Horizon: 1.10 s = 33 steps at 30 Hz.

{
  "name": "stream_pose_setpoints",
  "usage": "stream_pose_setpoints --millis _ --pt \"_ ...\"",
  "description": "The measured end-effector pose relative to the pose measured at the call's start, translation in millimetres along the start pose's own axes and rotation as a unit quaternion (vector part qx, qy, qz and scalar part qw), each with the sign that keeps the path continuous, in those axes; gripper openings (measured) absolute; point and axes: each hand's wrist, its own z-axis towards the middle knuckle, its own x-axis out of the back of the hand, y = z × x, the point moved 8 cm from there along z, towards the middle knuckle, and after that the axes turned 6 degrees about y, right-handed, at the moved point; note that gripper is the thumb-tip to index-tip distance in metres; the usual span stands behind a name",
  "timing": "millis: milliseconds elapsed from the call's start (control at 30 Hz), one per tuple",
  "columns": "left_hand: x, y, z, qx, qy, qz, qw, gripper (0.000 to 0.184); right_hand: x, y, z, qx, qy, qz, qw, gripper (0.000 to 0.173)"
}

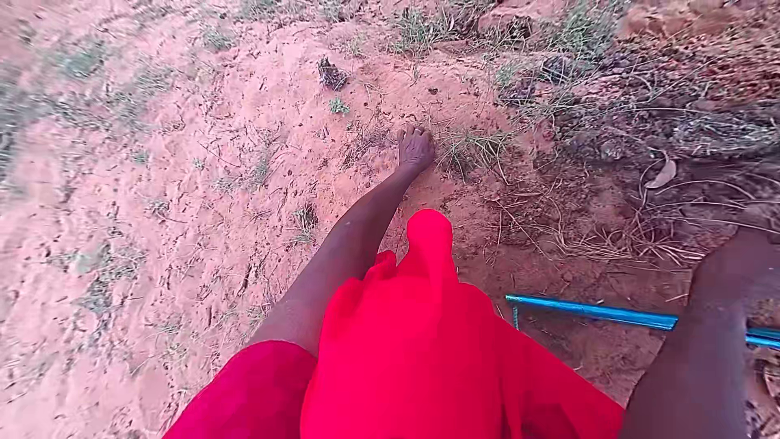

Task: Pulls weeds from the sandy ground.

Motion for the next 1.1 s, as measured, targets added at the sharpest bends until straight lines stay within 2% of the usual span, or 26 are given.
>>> stream_pose_setpoints --millis 33,167,300,567,633,733,867,1033,1100 --pt "-1 5 3 -0.011 0.015 -0.013 1.0 0.036 -8 11 -4 -0.009 -0.005 -0.023 1.0 0.068" --pt "-8 15 9 0.015 0.033 -0.096 0.995 0.04 -41 37 -17 0.063 -0.041 -0.151 0.986 0.056" --pt "-10 16 10 0.051 0.038 -0.221 0.973 0.039 -43 36 -19 0.07 -0.009 -0.161 0.984 0.051" --pt "-16 10 29 0.094 0.027 -0.231 0.968 0.042 -44 34 -25 0.104 0.021 -0.159 0.982 0.046" --pt "-16 -9 25 0.133 0.064 -0.306 0.94 0.043 -43 31 -26 0.115 0.024 -0.154 0.981 0.046" --pt "-21 -36 5 0.192 0.07 -0.405 0.891 0.045 -47 31 -25 0.107 0.004 -0.167 0.98 0.046" --pt "-31 -45 -14 0.219 0.045 -0.443 0.868 0.039 -52 39 -21 0.074 -0.019 -0.164 0.984 0.043" --pt "-31 -48 -32 0.251 0.053 -0.469 0.845 0.033 -52 38 -22 0.082 -0.016 -0.158 0.984 0.042" --pt "-25 -48 -43 0.276 0.055 -0.493 0.823 0.035 -51 37 -22 0.078 -0.017 -0.158 0.984 0.042"
